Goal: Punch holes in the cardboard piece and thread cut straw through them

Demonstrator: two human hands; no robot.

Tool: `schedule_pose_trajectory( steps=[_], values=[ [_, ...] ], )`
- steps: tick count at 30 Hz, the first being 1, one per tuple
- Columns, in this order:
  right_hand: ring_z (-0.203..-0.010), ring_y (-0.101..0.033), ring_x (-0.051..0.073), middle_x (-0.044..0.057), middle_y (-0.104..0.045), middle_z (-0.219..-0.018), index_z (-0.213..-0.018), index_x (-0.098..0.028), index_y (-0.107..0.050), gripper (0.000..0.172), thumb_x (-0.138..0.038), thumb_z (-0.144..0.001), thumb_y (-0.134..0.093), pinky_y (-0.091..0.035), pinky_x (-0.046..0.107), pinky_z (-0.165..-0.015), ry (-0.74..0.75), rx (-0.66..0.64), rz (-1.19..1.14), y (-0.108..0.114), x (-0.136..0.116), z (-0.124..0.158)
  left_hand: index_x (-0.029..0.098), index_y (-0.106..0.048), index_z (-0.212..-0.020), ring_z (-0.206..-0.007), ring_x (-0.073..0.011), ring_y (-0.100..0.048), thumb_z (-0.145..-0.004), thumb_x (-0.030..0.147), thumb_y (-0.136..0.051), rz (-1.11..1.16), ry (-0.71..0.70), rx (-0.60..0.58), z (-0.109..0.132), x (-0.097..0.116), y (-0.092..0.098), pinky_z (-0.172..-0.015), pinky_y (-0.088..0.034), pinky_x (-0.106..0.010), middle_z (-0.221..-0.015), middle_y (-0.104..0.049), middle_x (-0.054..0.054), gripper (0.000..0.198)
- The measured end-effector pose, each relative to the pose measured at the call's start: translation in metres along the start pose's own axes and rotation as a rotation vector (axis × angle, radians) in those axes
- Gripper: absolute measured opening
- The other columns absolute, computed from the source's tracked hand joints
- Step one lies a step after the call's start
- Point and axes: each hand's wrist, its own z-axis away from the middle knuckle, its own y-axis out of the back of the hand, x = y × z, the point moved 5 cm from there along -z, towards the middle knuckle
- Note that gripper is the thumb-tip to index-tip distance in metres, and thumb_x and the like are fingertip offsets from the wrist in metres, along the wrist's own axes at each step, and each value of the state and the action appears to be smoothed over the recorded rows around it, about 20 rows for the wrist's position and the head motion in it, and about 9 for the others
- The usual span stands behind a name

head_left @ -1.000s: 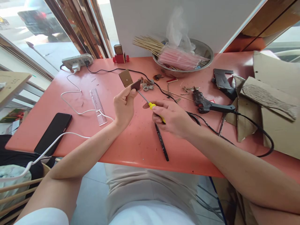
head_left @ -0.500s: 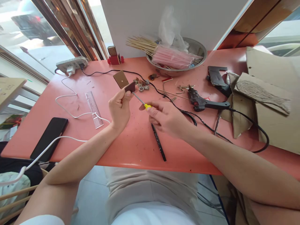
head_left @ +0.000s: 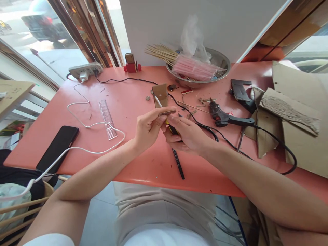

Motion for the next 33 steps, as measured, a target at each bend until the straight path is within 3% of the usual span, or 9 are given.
schedule_pose_trajectory(
  steps=[3,7,10,12,15,18,26,29,33],
  values=[
    [-0.043,-0.019,0.009,-0.013,-0.028,-0.058,-0.085,-0.028,-0.042,0.05,-0.074,-0.104,-0.042,-0.023,0.023,-0.044,-0.046,-0.098,0.085,0.0,0.001,-0.003,0.027,-0.085,-0.116,-0.063,-0.0146,-0.077,-0.106,0.07,-0.055,0.076,0.069,-0.075,0.001,-0.004,-0.002,-0.058,-0.063,-0.025,-0.104,-0.089,-0.007,0.054],
    [-0.055,-0.05,0.016,0.001,-0.056,-0.069,-0.098,-0.02,-0.057,0.035,-0.046,-0.112,-0.037,-0.034,0.028,-0.056,-0.025,0.268,0.969,0.012,-0.013,-0.016,0.029,-0.086,-0.115,-0.105,-0.0235,-0.085,-0.103,0.073,-0.058,0.052,0.102,-0.011,-0.006,-0.022,0.003,-0.085,-0.069,-0.031,-0.116,-0.088,-0.008,0.054],
    [-0.071,-0.066,0.026,0.016,-0.073,-0.089,-0.133,-0.008,-0.059,0.036,-0.026,-0.108,-0.041,-0.037,0.033,-0.064,-0.084,0.428,1.395,0.008,-0.019,-0.028,0.029,-0.087,-0.115,-0.104,-0.0225,-0.085,-0.107,0.065,-0.058,-0.101,0.066,0.035,-0.011,-0.031,0.013,-0.089,-0.068,-0.031,-0.114,-0.088,-0.006,0.047],
    [-0.069,-0.064,0.024,0.014,-0.072,-0.086,-0.133,-0.006,-0.06,0.037,-0.023,-0.103,-0.045,-0.036,0.032,-0.062,-0.04,0.387,1.337,0.004,-0.018,-0.034,0.028,-0.087,-0.114,-0.095,-0.0202,-0.085,-0.109,0.057,-0.057,-0.198,-0.005,0.007,-0.012,-0.029,0.019,-0.086,-0.068,-0.028,-0.109,-0.089,-0.006,0.042],
    [-0.059,-0.048,0.015,-0.002,-0.053,-0.066,-0.09,-0.019,-0.06,0.014,-0.03,-0.098,-0.055,-0.032,0.029,-0.059,0.071,0.218,1.002,0.001,-0.014,-0.033,0.027,-0.087,-0.115,-0.092,-0.0188,-0.085,-0.112,0.051,-0.054,-0.207,-0.085,-0.098,-0.012,-0.02,0.023,-0.085,-0.068,-0.026,-0.109,-0.089,-0.007,0.041],
    [-0.056,-0.035,0.011,-0.007,-0.034,-0.061,-0.069,-0.026,-0.037,0.038,-0.04,-0.099,-0.056,-0.029,0.027,-0.058,0.159,0.096,0.736,0.002,-0.016,-0.022,0.029,-0.086,-0.117,-0.095,-0.0189,-0.086,-0.114,0.05,-0.049,-0.096,-0.085,-0.215,-0.011,-0.014,0.021,-0.084,-0.069,-0.026,-0.11,-0.089,-0.006,0.043],
    [-0.067,-0.052,0.019,0.006,-0.065,-0.084,-0.112,-0.016,-0.062,0.021,-0.036,-0.108,-0.056,-0.023,0.032,-0.062,0.063,0.311,1.097,0.005,-0.025,-0.02,0.03,-0.085,-0.117,-0.101,-0.0196,-0.086,-0.112,0.049,-0.057,-0.087,-0.029,-0.014,-0.005,-0.005,0.018,-0.087,-0.069,-0.027,-0.117,-0.088,-0.005,0.034],
    [-0.061,-0.048,0.015,0.0,-0.057,-0.073,-0.093,-0.022,-0.053,0.032,-0.048,-0.11,-0.052,-0.029,0.029,-0.06,0.088,0.218,0.731,-0.007,-0.016,-0.022,0.028,-0.084,-0.116,-0.107,-0.0198,-0.085,-0.114,0.04,-0.055,-0.036,-0.051,0.058,-0.001,0.002,0.016,-0.091,-0.069,-0.028,-0.113,-0.088,-0.005,0.032],
    [-0.046,-0.036,0.009,-0.01,-0.036,-0.057,-0.075,-0.029,-0.035,0.063,-0.086,-0.101,-0.042,-0.031,0.026,-0.048,0.059,-0.174,0.08,-0.03,-0.005,-0.013,0.025,-0.084,-0.115,-0.108,-0.023,-0.085,-0.115,0.041,-0.053,0.071,-0.168,0.003,-0.002,0.009,0.017,-0.091,-0.071,-0.033,-0.108,-0.089,-0.005,0.035]
  ],
)
